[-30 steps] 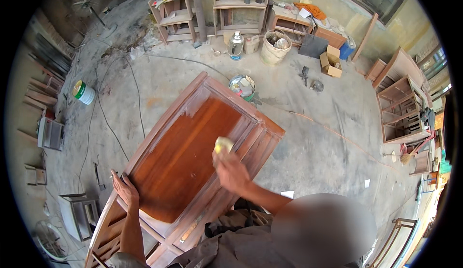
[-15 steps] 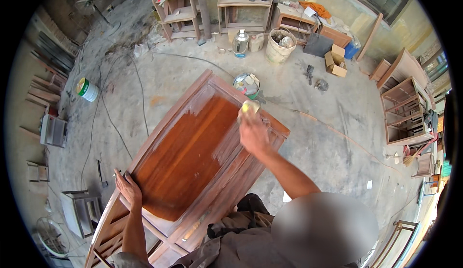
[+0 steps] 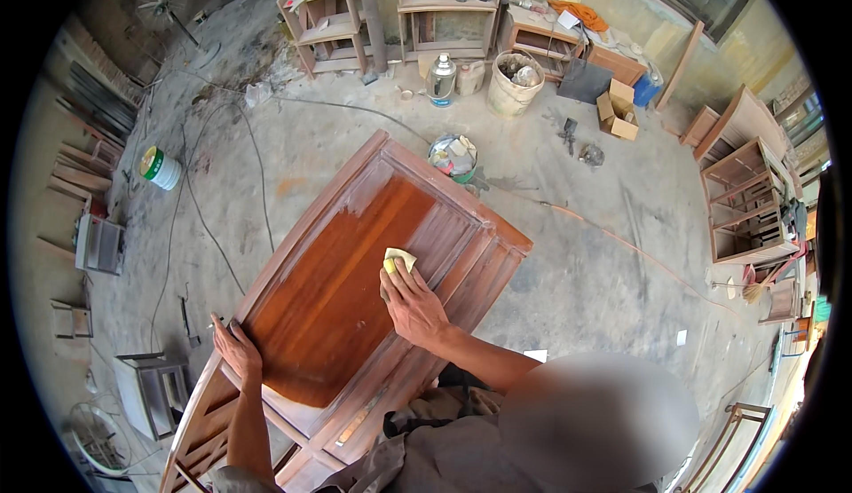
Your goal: The person uses a yellow sponge to apply a finish to a large wooden cabinet. They systematically wipe the top surface, edges, and side panels of the furniture piece in a workshop setting.
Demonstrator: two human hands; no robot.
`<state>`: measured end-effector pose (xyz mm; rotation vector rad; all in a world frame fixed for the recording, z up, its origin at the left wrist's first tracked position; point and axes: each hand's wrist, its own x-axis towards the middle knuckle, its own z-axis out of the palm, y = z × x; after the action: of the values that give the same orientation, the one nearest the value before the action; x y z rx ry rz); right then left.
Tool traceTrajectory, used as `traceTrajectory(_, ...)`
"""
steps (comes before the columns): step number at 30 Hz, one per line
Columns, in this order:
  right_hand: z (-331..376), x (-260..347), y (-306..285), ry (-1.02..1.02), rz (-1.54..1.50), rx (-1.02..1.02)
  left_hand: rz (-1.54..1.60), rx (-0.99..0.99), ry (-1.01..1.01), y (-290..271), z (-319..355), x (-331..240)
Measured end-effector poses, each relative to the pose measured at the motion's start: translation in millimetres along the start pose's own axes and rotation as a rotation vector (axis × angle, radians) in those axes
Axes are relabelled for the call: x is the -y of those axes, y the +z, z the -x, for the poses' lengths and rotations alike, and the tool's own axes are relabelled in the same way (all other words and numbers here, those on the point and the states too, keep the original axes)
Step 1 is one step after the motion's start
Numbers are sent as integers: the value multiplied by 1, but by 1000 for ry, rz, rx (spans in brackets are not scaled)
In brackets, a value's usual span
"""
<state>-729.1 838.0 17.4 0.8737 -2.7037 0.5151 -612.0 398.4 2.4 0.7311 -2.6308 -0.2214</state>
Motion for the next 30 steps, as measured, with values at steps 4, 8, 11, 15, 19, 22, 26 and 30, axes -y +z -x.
traceTrajectory(4, -36, -84, -15, 291, -89, 178, -3, -19, 30, 6, -3, -4)
traceTrajectory(8, -23, -30, -6, 124, 161, 232, -10, -20, 22, 2, -1, -3)
traceTrajectory(11, -5, -12, 1, 5, -50, 91, -5, -13, 18, 1, -2, -3)
traceTrajectory(15, -52, -107, -20, 112, 216, -176, -13, 21, 1, 3, -6, -12)
traceTrajectory(19, -11, 13, -5, -63, -78, 149, -22, 0, -2, 0, -1, -2)
traceTrajectory(22, -33, -49, -5, 43, 19, 110, -13, -4, -14, -3, -1, -7)
traceTrajectory(26, -60, -77, -13, 169, 198, 53, -8, -12, -2, -1, -1, -9)
traceTrajectory(30, -16, 12, 1, -101, -117, 93, -3, -25, 17, 0, 0, -5)
